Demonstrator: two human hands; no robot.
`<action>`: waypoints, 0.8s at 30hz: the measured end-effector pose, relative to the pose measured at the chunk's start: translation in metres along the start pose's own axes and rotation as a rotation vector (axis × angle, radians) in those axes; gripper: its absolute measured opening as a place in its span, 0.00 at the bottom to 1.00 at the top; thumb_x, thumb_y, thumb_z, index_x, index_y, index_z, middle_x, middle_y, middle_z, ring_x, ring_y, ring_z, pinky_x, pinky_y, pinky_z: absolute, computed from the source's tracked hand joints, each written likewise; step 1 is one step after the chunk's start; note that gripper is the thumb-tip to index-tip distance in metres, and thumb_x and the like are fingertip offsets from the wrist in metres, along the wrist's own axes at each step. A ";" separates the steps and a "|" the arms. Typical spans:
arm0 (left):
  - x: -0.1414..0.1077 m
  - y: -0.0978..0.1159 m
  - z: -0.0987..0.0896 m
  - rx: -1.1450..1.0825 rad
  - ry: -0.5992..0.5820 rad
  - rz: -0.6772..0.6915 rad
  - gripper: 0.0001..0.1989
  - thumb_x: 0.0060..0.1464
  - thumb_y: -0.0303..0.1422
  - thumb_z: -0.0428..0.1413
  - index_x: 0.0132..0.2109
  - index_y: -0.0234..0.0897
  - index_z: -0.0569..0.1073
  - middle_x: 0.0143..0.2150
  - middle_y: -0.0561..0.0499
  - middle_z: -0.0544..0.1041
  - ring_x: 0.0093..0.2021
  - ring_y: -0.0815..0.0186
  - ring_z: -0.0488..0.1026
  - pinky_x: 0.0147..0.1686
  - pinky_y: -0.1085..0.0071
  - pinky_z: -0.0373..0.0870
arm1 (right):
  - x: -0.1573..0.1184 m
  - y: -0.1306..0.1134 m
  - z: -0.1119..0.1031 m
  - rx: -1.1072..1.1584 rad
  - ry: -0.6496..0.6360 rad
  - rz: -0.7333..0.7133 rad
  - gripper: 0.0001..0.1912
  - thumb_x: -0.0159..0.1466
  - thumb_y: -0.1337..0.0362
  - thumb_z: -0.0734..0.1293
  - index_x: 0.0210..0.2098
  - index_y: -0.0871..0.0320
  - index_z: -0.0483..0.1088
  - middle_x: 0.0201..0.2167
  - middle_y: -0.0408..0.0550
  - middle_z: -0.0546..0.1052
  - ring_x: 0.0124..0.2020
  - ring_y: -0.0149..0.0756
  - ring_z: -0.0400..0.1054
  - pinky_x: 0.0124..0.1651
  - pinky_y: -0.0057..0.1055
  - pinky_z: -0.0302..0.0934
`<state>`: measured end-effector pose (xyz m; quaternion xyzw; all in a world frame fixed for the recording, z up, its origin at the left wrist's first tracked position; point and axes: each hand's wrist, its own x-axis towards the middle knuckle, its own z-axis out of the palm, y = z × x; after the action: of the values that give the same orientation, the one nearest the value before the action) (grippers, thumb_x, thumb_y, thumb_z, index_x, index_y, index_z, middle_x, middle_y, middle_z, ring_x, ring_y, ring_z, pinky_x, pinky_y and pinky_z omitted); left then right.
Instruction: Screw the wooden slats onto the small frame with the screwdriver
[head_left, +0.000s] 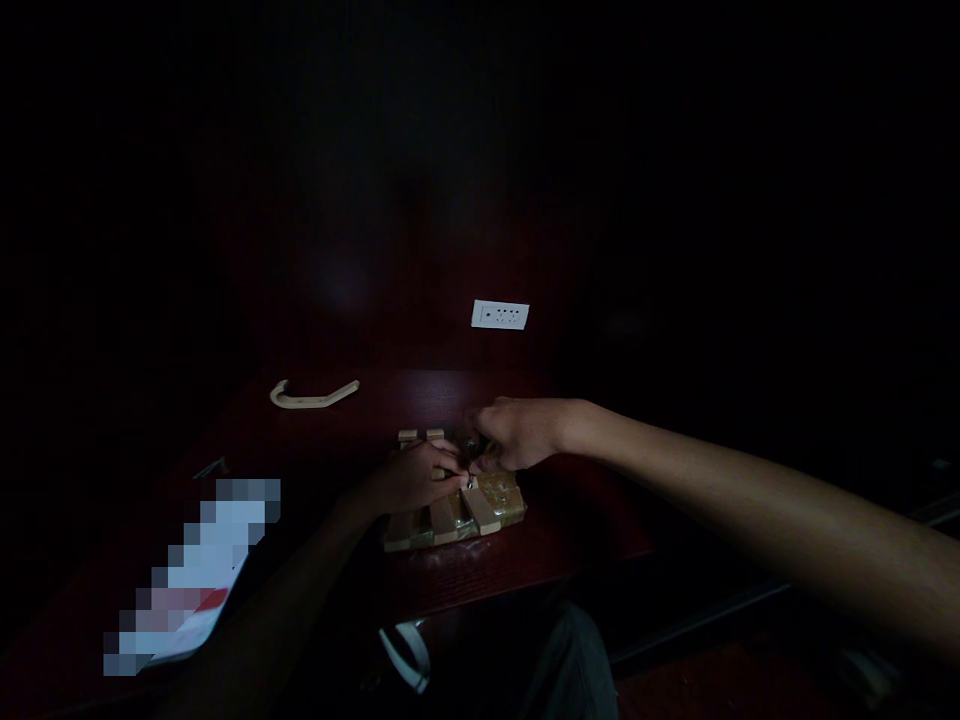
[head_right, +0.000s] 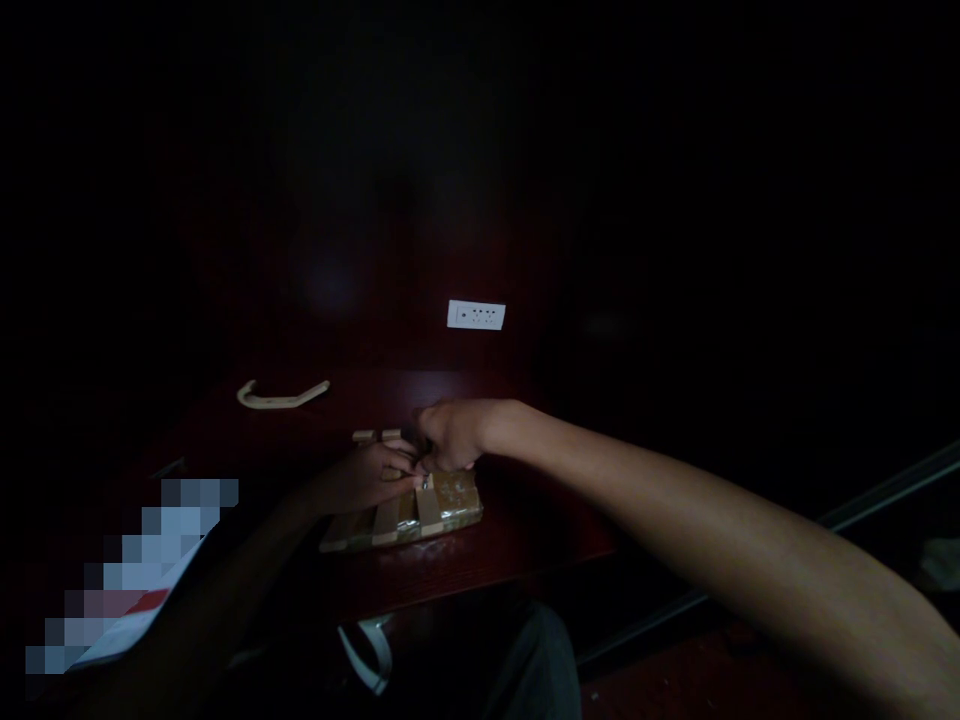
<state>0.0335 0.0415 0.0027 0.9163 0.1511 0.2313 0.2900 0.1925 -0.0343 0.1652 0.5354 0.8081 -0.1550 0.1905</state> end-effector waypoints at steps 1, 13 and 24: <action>0.000 0.000 0.000 -0.005 0.003 0.007 0.09 0.59 0.33 0.56 0.38 0.40 0.82 0.44 0.49 0.79 0.44 0.63 0.74 0.47 0.68 0.68 | -0.002 -0.002 -0.001 -0.038 0.007 -0.012 0.17 0.61 0.64 0.68 0.48 0.66 0.71 0.37 0.55 0.79 0.32 0.36 0.72 0.30 0.28 0.59; 0.000 -0.002 0.002 -0.038 0.020 0.006 0.09 0.58 0.32 0.56 0.39 0.41 0.82 0.44 0.48 0.79 0.45 0.63 0.74 0.47 0.67 0.69 | -0.003 -0.005 -0.001 -0.174 0.005 -0.055 0.13 0.65 0.65 0.65 0.46 0.65 0.75 0.38 0.57 0.79 0.36 0.40 0.72 0.32 0.31 0.59; -0.001 0.000 0.000 -0.005 -0.009 -0.020 0.09 0.60 0.33 0.56 0.40 0.42 0.82 0.46 0.49 0.78 0.44 0.64 0.74 0.48 0.68 0.67 | 0.011 0.009 -0.003 -0.072 -0.017 -0.142 0.13 0.63 0.63 0.66 0.43 0.64 0.77 0.31 0.49 0.79 0.27 0.31 0.66 0.32 0.28 0.57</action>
<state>0.0330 0.0411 0.0022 0.9151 0.1583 0.2245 0.2951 0.1967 -0.0203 0.1620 0.4684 0.8473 -0.1435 0.2050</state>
